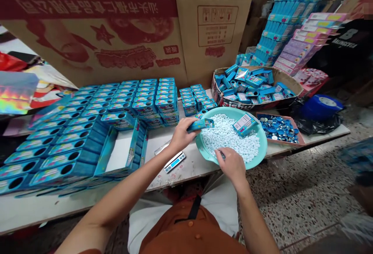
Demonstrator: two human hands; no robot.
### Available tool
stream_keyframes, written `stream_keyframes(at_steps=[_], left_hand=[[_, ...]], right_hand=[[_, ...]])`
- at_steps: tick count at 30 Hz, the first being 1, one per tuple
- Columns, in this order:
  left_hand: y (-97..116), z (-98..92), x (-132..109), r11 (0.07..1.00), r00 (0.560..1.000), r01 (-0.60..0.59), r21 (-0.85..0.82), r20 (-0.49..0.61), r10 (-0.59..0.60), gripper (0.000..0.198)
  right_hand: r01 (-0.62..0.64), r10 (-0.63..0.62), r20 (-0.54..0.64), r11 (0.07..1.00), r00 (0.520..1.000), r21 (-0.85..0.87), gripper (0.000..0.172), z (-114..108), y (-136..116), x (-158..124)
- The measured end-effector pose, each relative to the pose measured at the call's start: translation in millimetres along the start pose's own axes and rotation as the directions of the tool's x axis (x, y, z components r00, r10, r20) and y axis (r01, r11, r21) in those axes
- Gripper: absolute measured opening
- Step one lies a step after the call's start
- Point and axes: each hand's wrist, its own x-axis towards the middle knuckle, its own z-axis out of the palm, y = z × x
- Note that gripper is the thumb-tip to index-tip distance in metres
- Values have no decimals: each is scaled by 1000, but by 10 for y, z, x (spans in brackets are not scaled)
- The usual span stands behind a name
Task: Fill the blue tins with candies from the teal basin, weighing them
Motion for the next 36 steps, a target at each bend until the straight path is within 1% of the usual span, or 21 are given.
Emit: stream_keyframes(at_steps=[2, 5, 7, 9, 11, 13, 15, 17, 18, 20, 22, 23, 24, 25, 27, 28, 31, 32, 34, 35, 36], left_hand=[[-2, -7, -65, 990, 995, 91, -110, -28, -94, 38], [-3, -42, -189, 921, 971, 225, -317, -7, -239, 44], [-20, -82, -302, 854, 954, 268, -447, -3, -301, 47], [-58, -131, -446, 792, 935, 270, -548, -48, -352, 48], [-112, -186, -611, 764, 907, 268, -588, -114, -406, 48], [-160, -246, -766, 772, 878, 290, -565, -164, -449, 47], [-170, -314, -865, 792, 866, 318, -521, -181, -466, 45], [-115, -394, -867, 824, 873, 311, -473, -200, -445, 44], [-63, -434, -825, 847, 884, 290, -445, -214, -415, 43], [67, -497, -669, 904, 917, 214, -371, -243, -317, 44], [186, -508, -457, 956, 947, 121, -266, -257, -191, 46], [227, -489, -348, 977, 965, 71, -199, -235, -117, 46], [253, -453, -245, 992, 982, 22, -126, -186, -45, 45], [266, -404, -151, 998, 993, -24, -53, -115, 18, 43], [268, -295, -1, 993, 994, -102, 58, 34, 100, 40], [267, -245, 54, 988, 990, -128, 88, 76, 122, 40], [274, -151, 156, 977, 983, -177, 117, 70, 170, 43], [275, -137, 173, 974, 980, -191, 125, 87, 181, 43], [262, -123, 189, 970, 973, -194, 145, 154, 171, 41], [247, -120, 189, 972, 972, -181, 149, 175, 154, 41], [229, -118, 183, 977, 976, -161, 140, 172, 137, 41]], right_hand=[[-3, 3, 2, 1000, 1000, 0, 30, -6, 0, -1], [-5, 5, 6, 1000, 1000, -2, 30, -12, 3, -6], [-11, 11, 8, 1000, 1000, -5, 30, -12, 7, -9], [-16, 16, 8, 1000, 1000, -5, 31, -8, 14, -10], [-20, 20, 12, 1000, 1000, -3, 32, -3, 23, -8], [-22, 22, 20, 1000, 1000, 0, 33, 2, 33, -6], [-26, 26, 31, 1000, 999, -1, 32, 7, 39, -3], [-35, 36, 32, 999, 999, -6, 31, 10, 41, -2], [-41, 41, 32, 999, 999, -9, 31, 11, 40, -2], [-55, 55, 30, 998, 998, -9, 31, 12, 37, -2], [-64, 64, 28, 998, 998, -4, 33, 15, 33, -4], [-66, 66, 25, 998, 997, -2, 33, 17, 32, -5], [-66, 66, 22, 998, 998, -1, 34, 18, 30, -6], [-64, 64, 18, 998, 998, 0, 33, 20, 29, -7], [-58, 58, 9, 998, 998, 1, 32, 19, 25, -8], [-56, 56, 7, 998, 998, 2, 32, 18, 22, -8], [-50, 50, 9, 999, 999, 3, 32, 10, 16, -6], [-47, 47, 13, 999, 999, 2, 32, 9, 16, -5], [-37, 37, 17, 999, 999, 1, 32, 8, 18, -5], [-30, 30, 17, 1000, 999, 0, 32, 9, 21, -6], [-24, 24, 17, 1000, 1000, -1, 32, 10, 25, -7]])
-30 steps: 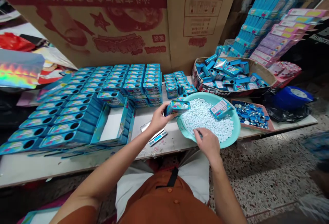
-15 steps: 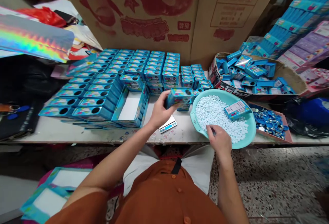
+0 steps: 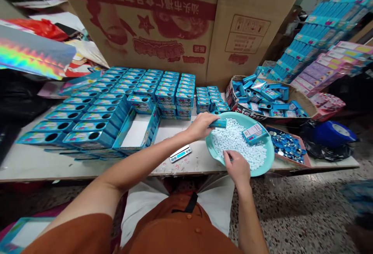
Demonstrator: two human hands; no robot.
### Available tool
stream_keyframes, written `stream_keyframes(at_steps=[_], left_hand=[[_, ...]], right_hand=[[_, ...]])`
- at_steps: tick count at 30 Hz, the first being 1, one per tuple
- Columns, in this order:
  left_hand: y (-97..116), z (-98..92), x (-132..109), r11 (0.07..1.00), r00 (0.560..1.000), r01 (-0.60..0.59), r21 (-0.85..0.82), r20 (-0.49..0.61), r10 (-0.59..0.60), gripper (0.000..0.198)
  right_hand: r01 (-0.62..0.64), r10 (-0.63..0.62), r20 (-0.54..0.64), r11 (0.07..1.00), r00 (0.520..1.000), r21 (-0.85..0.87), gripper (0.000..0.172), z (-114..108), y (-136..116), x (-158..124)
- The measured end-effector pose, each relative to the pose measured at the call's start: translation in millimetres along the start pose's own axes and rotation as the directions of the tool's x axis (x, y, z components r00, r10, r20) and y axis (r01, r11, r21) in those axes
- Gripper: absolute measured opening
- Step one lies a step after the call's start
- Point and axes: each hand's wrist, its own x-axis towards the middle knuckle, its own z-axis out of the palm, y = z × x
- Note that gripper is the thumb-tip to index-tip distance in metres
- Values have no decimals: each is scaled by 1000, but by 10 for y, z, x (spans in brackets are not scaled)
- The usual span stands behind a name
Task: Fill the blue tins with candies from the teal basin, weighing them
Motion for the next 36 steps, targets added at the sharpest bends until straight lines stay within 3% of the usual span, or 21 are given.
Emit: stream_keyframes(at_steps=[3, 6, 8, 10, 12, 14, 20, 24, 26, 36], left_hand=[[-42, 17, -65, 990, 994, 48, -131, -96, -61, 42], [-51, 60, -200, 917, 979, 83, -389, -139, -147, 40], [-45, 114, -327, 786, 963, 109, -609, -131, -235, 44], [-42, 173, -470, 594, 940, 126, -795, -96, -328, 48], [-52, 206, -616, 431, 910, 134, -892, -62, -410, 51], [-84, 196, -755, 363, 873, 143, -921, -55, -484, 54], [-298, 82, -1147, 436, 712, 169, -884, -197, -674, 57], [-462, 138, -1379, 444, 581, 267, -856, -225, -782, 53], [-542, 199, -1468, 442, 539, 306, -843, -229, -811, 52], [-884, 450, -1609, 544, 557, 337, -769, -303, -773, 55]], right_hand=[[6, -6, 3, 1000, 1000, -5, 32, 1, 6, -2], [-4, 4, 11, 1000, 1000, -5, 32, -7, -1, -2], [-15, 15, 11, 1000, 1000, -5, 32, -13, -6, -2], [-24, 24, 8, 1000, 1000, -11, 32, -15, -5, -3], [-23, 23, 8, 1000, 1000, -18, 32, -12, 2, -3], [-15, 15, 11, 1000, 1000, -20, 31, -5, 13, -3], [-15, 15, -7, 1000, 1000, -18, 28, 11, 25, -4], [-24, 23, -4, 1000, 1000, -21, 28, 9, 20, -5], [-33, 33, -3, 999, 999, -30, 28, 7, 15, -4], [-63, 63, 2, 998, 998, -22, 30, 3, 5, -2]])
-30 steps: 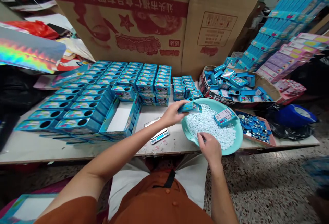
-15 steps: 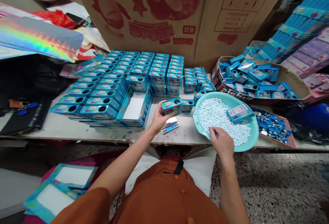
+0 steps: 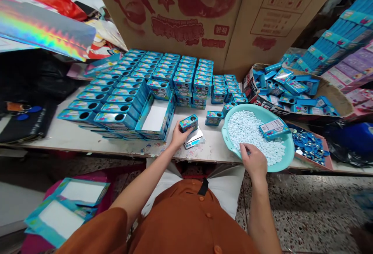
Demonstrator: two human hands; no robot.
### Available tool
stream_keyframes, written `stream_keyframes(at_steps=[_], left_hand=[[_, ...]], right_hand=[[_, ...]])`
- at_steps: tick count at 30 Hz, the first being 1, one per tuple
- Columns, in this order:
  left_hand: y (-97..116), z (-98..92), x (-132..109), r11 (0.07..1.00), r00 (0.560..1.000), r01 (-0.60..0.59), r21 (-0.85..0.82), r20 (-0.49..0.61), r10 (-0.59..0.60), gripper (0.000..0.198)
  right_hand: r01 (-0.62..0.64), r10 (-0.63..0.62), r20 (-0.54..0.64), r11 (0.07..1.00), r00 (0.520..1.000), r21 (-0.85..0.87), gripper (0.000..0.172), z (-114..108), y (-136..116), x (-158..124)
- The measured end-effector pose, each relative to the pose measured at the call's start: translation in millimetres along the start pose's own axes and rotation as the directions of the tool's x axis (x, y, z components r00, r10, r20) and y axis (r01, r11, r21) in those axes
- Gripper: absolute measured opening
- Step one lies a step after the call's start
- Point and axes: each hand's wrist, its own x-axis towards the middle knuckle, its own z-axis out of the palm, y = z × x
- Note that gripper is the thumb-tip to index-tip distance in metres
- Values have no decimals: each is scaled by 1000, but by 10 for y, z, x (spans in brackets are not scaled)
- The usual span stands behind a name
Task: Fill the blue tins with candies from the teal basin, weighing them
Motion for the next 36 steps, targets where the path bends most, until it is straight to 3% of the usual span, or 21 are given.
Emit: stream_keyframes(at_steps=[4, 7, 11, 15, 23, 28, 36], left_hand=[[20, -50, -56, 999, 999, 3, 48, 51, -6, 68], [48, -159, -190, 980, 996, -78, 182, 57, 69, 78], [4, -362, -442, 867, 968, -221, 446, -4, 249, 64], [-109, -524, -648, 765, 932, -265, 587, -48, 360, 56], [-252, -598, -731, 723, 935, -266, 638, -10, 354, 51], [-286, -590, -721, 681, 922, -313, 662, 40, 384, 48], [-293, -572, -711, 656, 931, -292, 696, 49, 363, 48]], right_hand=[[-4, 4, 3, 1000, 1000, -1, 33, -10, -11, -3], [1, -1, -6, 1000, 1000, -2, 35, -14, -14, -1], [-12, 12, -2, 1000, 1000, -14, 34, -16, -14, 5], [-39, 39, 1, 999, 999, -27, 32, -24, -21, 8], [-9, 9, -18, 999, 1000, -34, 35, -13, -29, 20], [3, -4, -25, 999, 1000, -42, 34, -7, -40, 26], [2, -2, -9, 1000, 1000, 3, 31, -11, -46, 23]])
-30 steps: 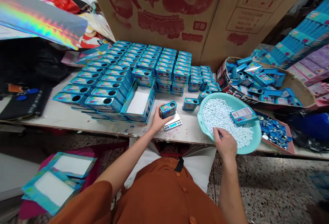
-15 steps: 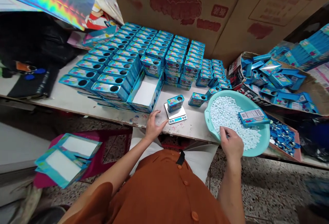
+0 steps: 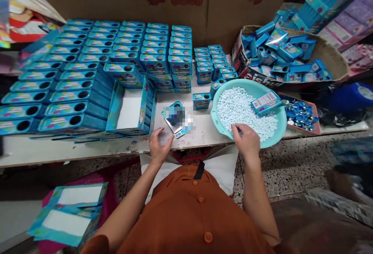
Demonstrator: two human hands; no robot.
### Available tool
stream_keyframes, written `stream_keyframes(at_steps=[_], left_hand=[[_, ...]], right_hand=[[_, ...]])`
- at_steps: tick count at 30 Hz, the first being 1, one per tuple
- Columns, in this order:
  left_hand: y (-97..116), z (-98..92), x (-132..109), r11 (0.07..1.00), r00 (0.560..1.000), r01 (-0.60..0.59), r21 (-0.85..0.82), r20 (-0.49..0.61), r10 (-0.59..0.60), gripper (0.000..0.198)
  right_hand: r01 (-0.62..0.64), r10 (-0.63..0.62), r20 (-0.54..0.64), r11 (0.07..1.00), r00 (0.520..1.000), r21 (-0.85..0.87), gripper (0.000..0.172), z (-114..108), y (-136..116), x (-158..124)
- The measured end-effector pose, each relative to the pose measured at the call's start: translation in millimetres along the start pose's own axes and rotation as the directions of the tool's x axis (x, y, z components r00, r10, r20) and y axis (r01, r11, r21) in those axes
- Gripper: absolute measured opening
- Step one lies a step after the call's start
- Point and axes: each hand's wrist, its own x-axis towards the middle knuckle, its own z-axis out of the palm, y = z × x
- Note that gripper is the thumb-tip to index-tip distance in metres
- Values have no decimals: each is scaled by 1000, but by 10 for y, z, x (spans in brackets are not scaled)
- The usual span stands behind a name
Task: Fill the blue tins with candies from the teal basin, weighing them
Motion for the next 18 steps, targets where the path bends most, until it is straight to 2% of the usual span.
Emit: stream_keyframes(at_steps=[4, 8, 13, 18], left_hand=[[144, -47, 133, 995, 995, -102, 4, -14, 102, 53], [357, -101, 410, 980, 979, -198, 17, -46, 198, 57], [516, -111, 657, 984, 981, -174, 30, -81, 175, 62], [452, -60, 615, 998, 998, -52, 20, -44, 53, 68]], right_hand=[[-1, 1, 3, 1000, 1000, 10, 31, -1, 2, 0], [-2, 1, 1, 1000, 1000, 15, 31, -7, -5, -2], [4, -4, -9, 1000, 1000, 2, 31, -3, -4, -4], [7, -7, -25, 1000, 1000, 4, 32, 17, 14, -11]])
